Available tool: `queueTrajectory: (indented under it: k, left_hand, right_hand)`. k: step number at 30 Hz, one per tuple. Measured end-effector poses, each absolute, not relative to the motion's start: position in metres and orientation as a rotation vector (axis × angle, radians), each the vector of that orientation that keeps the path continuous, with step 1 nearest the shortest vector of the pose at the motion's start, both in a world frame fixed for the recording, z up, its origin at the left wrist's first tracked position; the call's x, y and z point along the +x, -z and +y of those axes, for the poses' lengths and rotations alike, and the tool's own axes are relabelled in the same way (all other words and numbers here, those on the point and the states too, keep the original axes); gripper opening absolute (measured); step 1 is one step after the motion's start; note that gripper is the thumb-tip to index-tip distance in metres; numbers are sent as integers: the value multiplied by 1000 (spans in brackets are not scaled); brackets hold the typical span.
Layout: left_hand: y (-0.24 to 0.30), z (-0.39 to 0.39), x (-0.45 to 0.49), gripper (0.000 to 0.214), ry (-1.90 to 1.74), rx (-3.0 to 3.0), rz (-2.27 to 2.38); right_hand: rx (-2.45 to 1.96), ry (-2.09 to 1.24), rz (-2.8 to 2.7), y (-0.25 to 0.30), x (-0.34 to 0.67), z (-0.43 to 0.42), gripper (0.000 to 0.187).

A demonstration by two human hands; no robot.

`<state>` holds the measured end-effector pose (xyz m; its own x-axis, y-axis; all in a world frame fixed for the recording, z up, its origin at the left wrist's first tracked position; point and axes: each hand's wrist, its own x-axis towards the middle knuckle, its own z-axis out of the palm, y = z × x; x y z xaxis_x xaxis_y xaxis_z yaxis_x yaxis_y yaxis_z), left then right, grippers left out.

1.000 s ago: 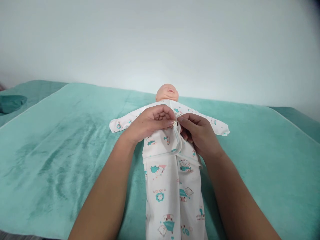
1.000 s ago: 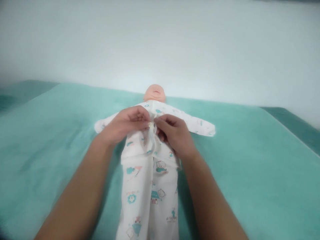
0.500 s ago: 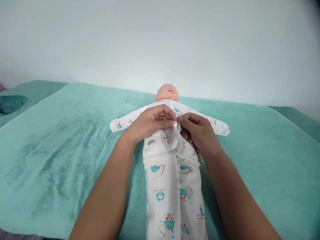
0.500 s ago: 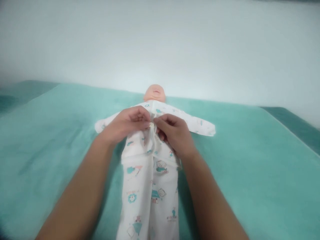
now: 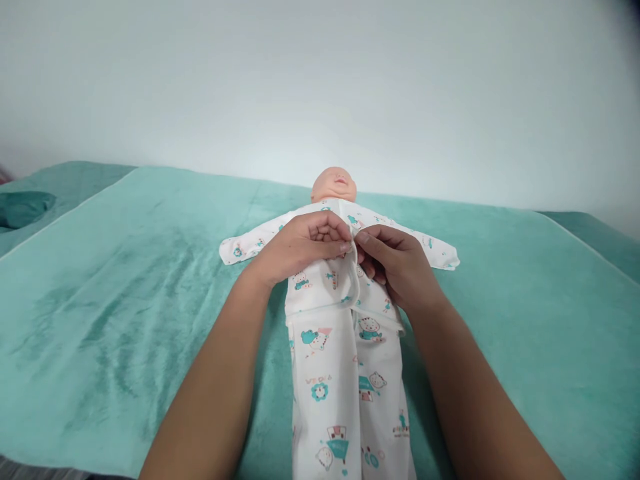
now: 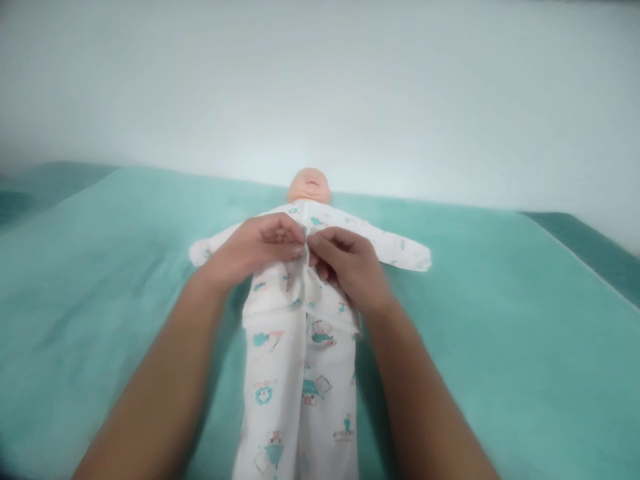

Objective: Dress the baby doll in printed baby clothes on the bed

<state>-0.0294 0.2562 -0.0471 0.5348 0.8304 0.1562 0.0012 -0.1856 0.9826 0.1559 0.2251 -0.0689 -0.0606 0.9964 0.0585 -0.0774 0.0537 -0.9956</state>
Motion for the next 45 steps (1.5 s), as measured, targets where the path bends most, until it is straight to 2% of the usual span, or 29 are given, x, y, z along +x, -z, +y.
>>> queueTrajectory:
  k: [5,10,18,27,45]
  left_hand:
    - [47,257,-29,12,-876,1602,757]
    - [43,254,-30,11,-880,1604,824]
    - [45,255,-30,18,-878,1648,826]
    - [52,257,-25,16,-1001,1557,764]
    - [48,257,-28,15,-886,1646,765]
  right_hand:
    - [-1015,-1293,-1311,70,162,226,17]
    - [-1061,-1252,-1401,66,161,223,23]
    - [-1144,-1122,-1511,63,154,218,18]
    - [-1113,-1275,-1417,63,158,221,26]
    - [-1080,-1312,-1312,63,152,221,24]
